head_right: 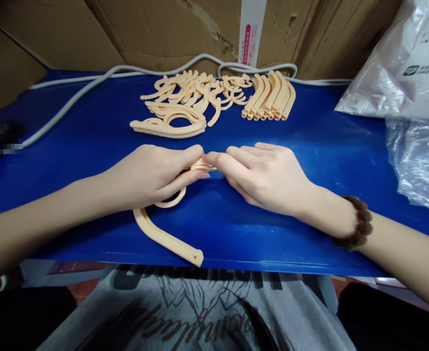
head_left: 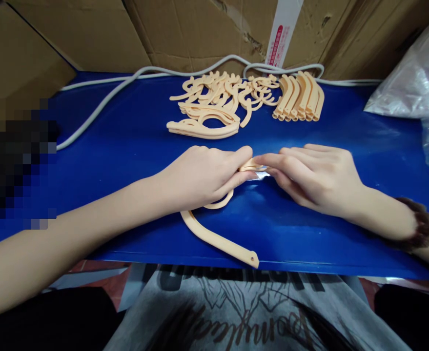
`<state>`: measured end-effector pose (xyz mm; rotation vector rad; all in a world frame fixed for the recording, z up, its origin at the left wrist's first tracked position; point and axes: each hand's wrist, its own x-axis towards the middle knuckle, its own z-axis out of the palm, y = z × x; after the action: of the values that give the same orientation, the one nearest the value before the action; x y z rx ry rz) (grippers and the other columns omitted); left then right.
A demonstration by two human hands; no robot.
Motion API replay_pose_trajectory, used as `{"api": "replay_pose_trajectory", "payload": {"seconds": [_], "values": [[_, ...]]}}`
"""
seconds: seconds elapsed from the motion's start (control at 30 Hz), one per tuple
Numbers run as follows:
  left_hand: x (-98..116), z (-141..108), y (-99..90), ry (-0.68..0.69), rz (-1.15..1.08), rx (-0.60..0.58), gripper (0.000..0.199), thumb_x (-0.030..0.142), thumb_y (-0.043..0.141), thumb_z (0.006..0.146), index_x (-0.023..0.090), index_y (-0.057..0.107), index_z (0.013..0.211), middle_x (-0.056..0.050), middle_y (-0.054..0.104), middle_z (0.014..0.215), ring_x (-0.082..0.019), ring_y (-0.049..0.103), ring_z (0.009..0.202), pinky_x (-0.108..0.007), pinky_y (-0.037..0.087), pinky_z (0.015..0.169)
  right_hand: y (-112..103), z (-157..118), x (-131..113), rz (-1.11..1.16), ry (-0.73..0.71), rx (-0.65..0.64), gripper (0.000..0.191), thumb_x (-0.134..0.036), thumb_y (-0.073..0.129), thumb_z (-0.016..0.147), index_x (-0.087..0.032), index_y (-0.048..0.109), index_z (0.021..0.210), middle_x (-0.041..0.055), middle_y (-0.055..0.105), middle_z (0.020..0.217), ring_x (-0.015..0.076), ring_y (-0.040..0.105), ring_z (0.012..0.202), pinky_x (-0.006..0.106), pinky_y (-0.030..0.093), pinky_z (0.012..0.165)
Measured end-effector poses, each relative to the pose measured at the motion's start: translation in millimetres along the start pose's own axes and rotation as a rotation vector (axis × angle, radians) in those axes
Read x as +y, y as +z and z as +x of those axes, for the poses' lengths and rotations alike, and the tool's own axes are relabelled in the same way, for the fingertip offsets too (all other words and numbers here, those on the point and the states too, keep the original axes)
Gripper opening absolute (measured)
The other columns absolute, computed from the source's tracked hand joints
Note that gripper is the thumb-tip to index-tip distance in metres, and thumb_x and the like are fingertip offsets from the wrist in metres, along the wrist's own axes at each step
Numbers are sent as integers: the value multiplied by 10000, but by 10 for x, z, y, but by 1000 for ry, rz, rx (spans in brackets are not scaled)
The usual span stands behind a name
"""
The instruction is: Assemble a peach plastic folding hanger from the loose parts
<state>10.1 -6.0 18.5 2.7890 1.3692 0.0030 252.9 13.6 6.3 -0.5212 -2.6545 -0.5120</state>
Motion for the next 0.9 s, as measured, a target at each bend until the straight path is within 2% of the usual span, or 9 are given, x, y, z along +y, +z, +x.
{"api": "replay_pose_trajectory", "payload": {"seconds": [0.53,0.8,0.9], "values": [[35,-6,6,20,51,-30,305,424,420,1116,167,578,1078,-27,685,778,-225,632,616,-274,232,531,4,3,-17,43,-26,17,220,-185,509,1088,-117,653,1239,0,725,858,128,568,629,266,404,653],[31,-5,24,19,72,-28,316,439,438,1109,171,579,1018,-20,661,736,-215,632,604,-265,250,528,45,-9,14,143,-28,-16,257,-215,472,1107,-108,615,1291,34,764,958,148,676,696,269,446,639],[33,-4,22,23,79,-23,317,439,438,1107,173,579,1008,-27,671,755,-219,644,617,-269,262,529,48,1,13,136,-31,-18,262,-224,443,1111,-102,630,1249,48,766,953,164,693,702,284,462,627]]}}
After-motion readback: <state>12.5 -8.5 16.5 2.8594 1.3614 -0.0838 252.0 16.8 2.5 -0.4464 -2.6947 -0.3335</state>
